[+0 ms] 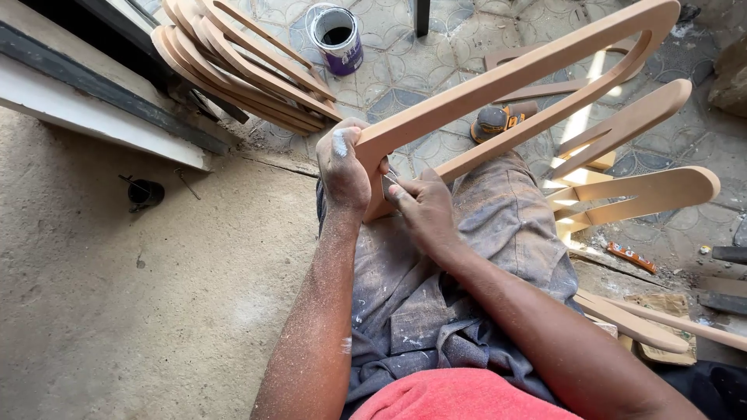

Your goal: Sanding curved wooden furniture frame components using sandpaper and an electric orbital sander.

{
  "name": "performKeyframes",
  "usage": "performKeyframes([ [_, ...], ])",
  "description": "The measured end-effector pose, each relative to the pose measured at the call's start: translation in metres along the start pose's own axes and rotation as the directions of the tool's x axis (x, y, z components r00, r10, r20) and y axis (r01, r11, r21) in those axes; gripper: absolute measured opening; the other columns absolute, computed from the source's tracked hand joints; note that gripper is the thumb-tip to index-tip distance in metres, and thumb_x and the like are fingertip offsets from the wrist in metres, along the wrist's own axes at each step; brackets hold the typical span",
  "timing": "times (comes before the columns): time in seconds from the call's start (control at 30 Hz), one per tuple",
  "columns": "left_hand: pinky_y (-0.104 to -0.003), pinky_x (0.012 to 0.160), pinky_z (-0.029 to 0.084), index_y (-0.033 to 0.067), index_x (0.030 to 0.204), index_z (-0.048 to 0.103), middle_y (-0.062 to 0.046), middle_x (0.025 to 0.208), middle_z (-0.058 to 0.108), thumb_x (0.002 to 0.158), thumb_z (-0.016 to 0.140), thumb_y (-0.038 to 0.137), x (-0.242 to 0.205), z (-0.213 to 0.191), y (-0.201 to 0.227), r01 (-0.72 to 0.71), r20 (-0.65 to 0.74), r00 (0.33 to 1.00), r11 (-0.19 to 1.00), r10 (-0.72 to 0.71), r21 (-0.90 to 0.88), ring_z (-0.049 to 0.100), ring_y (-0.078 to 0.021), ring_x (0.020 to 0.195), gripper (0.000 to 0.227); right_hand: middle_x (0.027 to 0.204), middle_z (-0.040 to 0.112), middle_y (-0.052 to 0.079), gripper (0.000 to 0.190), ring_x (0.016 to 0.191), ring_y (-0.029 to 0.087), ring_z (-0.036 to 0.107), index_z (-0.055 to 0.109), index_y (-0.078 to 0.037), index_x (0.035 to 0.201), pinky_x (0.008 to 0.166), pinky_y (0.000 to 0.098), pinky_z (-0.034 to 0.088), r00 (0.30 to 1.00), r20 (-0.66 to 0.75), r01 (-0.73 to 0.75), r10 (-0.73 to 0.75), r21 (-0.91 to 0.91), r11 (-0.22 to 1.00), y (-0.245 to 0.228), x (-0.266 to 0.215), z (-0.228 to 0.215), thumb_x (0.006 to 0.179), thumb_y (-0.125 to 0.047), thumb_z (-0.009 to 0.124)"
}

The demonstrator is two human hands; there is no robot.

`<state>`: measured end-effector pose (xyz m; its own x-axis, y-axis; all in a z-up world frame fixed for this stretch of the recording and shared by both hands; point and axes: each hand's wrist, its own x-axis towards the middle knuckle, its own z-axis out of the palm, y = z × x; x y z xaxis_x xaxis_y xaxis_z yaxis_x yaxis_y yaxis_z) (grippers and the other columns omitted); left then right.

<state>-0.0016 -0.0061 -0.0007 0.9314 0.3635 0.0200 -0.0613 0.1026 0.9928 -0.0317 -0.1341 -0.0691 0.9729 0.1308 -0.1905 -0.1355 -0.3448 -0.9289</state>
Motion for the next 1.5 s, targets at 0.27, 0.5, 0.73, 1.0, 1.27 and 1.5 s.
performKeyframes([
  [0.27, -0.025, 0.034, 0.039, 0.0082, 0.061, 0.063, -0.011, 0.041, 0.051, 0.084, 0.046, 0.028, 0.007, 0.004, -0.004, 0.04, -0.128, 0.991, 0.999, -0.043, -0.027, 0.051, -0.0156, 0.033, 0.035, 0.096, 0.051, 0.023, 0.026, 0.09, 0.045, 0.061, 0.077, -0.01, 0.11, 0.077, 0.0491, 0.053, 0.996, 0.066, 0.064, -0.054, -0.164, 0.984, -0.009, -0.004, 0.006, 0.101, -0.027, 0.059],
  [0.5, -0.027, 0.033, 0.038, 0.0069, 0.063, 0.061, -0.014, 0.044, 0.05, 0.085, 0.045, 0.028, 0.017, 0.001, -0.015, 0.082, -0.15, 0.984, 0.99, -0.099, -0.114, 0.052, -0.0173, 0.032, 0.034, 0.094, 0.049, 0.023, 0.032, 0.097, 0.046, 0.059, 0.079, -0.006, 0.106, 0.089, 0.0471, 0.05, 0.993, 0.109, 0.048, -0.036, -0.115, 0.992, -0.011, -0.004, -0.001, 0.099, -0.03, 0.059],
  [0.73, -0.025, 0.035, 0.037, 0.0069, 0.062, 0.062, -0.013, 0.041, 0.048, 0.086, 0.043, 0.029, 0.013, 0.001, -0.005, 0.078, -0.153, 0.984, 0.995, -0.087, -0.065, 0.05, -0.017, 0.033, 0.038, 0.098, 0.053, 0.023, 0.026, 0.101, 0.042, 0.06, 0.079, -0.016, 0.095, 0.09, 0.0439, 0.048, 0.991, 0.116, -0.059, 0.063, -0.033, 0.998, 0.016, -0.002, 0.003, 0.097, -0.035, 0.061],
  [1.0, -0.028, 0.034, 0.043, 0.0069, 0.068, 0.06, -0.017, 0.05, 0.057, 0.085, 0.047, 0.027, 0.027, -0.006, -0.014, 0.118, -0.167, 0.975, 0.977, -0.148, -0.18, 0.057, -0.0203, 0.034, 0.03, 0.096, 0.049, 0.017, 0.026, 0.09, 0.04, 0.057, 0.08, -0.014, 0.109, 0.079, 0.0446, 0.051, 0.978, 0.102, 0.2, -0.181, -0.236, 0.951, 0.016, -0.009, -0.015, 0.099, -0.03, 0.063],
  [1.27, -0.033, 0.031, 0.041, 0.0062, 0.071, 0.057, -0.022, 0.05, 0.057, 0.083, 0.049, 0.028, 0.04, -0.001, -0.023, 0.148, -0.209, 0.958, 0.961, -0.198, -0.232, 0.055, -0.0241, 0.031, 0.026, 0.107, 0.047, 0.023, 0.03, 0.103, 0.046, 0.055, 0.066, -0.018, 0.127, 0.094, 0.0496, 0.047, 0.995, 0.08, 0.075, -0.066, -0.12, 0.99, 0.002, -0.025, -0.007, 0.1, -0.029, 0.058],
  [1.5, -0.027, 0.055, 0.04, 0.0158, 0.067, 0.061, -0.007, 0.062, 0.053, 0.086, 0.047, 0.034, 0.025, 0.01, 0.003, 0.161, -0.209, 0.969, 0.981, -0.135, 0.11, 0.05, -0.0181, 0.054, 0.03, 0.099, 0.068, 0.032, 0.043, 0.095, 0.041, 0.068, 0.072, -0.011, 0.121, 0.086, 0.0505, 0.053, 0.997, 0.04, -0.072, 0.069, 0.087, 0.994, -0.027, -0.01, 0.009, 0.099, -0.039, 0.047],
])
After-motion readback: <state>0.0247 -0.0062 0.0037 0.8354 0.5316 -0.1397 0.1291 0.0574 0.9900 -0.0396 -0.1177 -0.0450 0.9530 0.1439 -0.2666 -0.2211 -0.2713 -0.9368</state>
